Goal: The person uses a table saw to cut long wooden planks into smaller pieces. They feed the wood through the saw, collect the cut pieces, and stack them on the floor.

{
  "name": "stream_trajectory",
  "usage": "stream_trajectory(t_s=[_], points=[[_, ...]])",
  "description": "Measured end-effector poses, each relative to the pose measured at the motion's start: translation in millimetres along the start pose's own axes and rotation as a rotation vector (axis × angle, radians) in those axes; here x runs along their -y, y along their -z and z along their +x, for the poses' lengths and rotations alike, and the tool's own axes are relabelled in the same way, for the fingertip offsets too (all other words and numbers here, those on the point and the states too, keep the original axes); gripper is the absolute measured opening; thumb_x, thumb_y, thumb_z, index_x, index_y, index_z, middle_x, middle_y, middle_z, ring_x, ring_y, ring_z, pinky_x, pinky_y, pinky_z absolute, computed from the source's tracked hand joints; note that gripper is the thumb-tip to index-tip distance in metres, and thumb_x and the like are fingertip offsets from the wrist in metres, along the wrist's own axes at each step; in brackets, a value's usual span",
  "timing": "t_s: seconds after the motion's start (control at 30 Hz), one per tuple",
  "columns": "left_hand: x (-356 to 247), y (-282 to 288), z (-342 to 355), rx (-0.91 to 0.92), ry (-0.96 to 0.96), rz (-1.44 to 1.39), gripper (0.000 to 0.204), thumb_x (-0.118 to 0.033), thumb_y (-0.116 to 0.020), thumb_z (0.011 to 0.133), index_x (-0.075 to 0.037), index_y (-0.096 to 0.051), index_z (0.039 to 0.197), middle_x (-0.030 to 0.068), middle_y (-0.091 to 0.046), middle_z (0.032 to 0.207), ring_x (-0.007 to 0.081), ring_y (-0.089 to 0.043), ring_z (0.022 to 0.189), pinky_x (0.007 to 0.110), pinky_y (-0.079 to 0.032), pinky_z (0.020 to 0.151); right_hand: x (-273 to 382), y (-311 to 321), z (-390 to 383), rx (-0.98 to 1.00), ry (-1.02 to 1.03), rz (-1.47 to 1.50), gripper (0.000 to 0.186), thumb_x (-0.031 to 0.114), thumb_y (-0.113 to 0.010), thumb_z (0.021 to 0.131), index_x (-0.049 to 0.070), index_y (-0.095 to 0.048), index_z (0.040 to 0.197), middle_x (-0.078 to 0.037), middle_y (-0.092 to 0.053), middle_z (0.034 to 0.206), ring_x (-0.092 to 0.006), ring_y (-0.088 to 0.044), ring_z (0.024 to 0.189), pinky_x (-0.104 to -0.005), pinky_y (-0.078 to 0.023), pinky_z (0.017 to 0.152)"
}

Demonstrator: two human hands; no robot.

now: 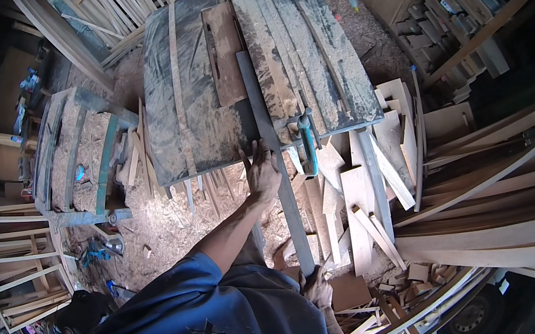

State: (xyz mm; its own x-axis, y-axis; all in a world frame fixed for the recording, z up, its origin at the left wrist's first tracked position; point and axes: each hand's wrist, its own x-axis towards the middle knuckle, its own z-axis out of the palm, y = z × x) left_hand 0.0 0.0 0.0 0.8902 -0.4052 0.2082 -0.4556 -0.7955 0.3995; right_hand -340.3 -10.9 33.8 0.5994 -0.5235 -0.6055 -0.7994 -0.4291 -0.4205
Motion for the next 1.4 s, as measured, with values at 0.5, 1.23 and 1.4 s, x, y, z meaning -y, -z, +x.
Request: stream_trajectory(t_s=[0.5, 1.23, 1.4], points=[[8.7, 1.5, 30.2, -0.041, -0.003, -0.018, 0.048, -0.019, -0.045, 0.098, 0.015, -0.047, 0.133, 0.0252, -0.052, 0.138, 0.0363, -0.040, 0.139, 0.056, -0.010, 0.121, 15.9, -1.6, 23.4, 0.026, 0.007, -0.001, 0.052, 0.050, -0.053, 0.094, 0.003, -0.040, 0.111, -0.031, -0.065, 0.087, -0.0490, -0.065, 0.073, -0.0603, -0.051, 0.065], [25.9, -11.2, 83.1, -0.104, 0.042, -0.131, 0.052, -0.013, -0.049, 0.092, 0.014, -0.043, 0.137, 0.0352, -0.048, 0.136, 0.0433, -0.041, 0.135, 0.054, -0.012, 0.121, 58.5, 8.5, 60.4, -0.095, 0.155, 0.032, 0.042, 0.041, -0.054, 0.096, 0.005, -0.038, 0.109, -0.026, -0.069, 0.079, -0.0490, -0.065, 0.072, -0.0600, -0.051, 0.066], [29.0, -9.7, 93.6, -0.051, 0.071, -0.147, 0.051, -0.016, -0.045, 0.095, 0.014, -0.043, 0.137, 0.0326, -0.049, 0.137, 0.0424, -0.039, 0.137, 0.055, -0.012, 0.121, 63.1, 5.9, 67.2, -0.110, 0.144, 0.005, 0.045, 0.041, -0.055, 0.095, 0.002, -0.040, 0.111, -0.030, -0.065, 0.076, -0.0492, -0.064, 0.070, -0.0596, -0.050, 0.063]])
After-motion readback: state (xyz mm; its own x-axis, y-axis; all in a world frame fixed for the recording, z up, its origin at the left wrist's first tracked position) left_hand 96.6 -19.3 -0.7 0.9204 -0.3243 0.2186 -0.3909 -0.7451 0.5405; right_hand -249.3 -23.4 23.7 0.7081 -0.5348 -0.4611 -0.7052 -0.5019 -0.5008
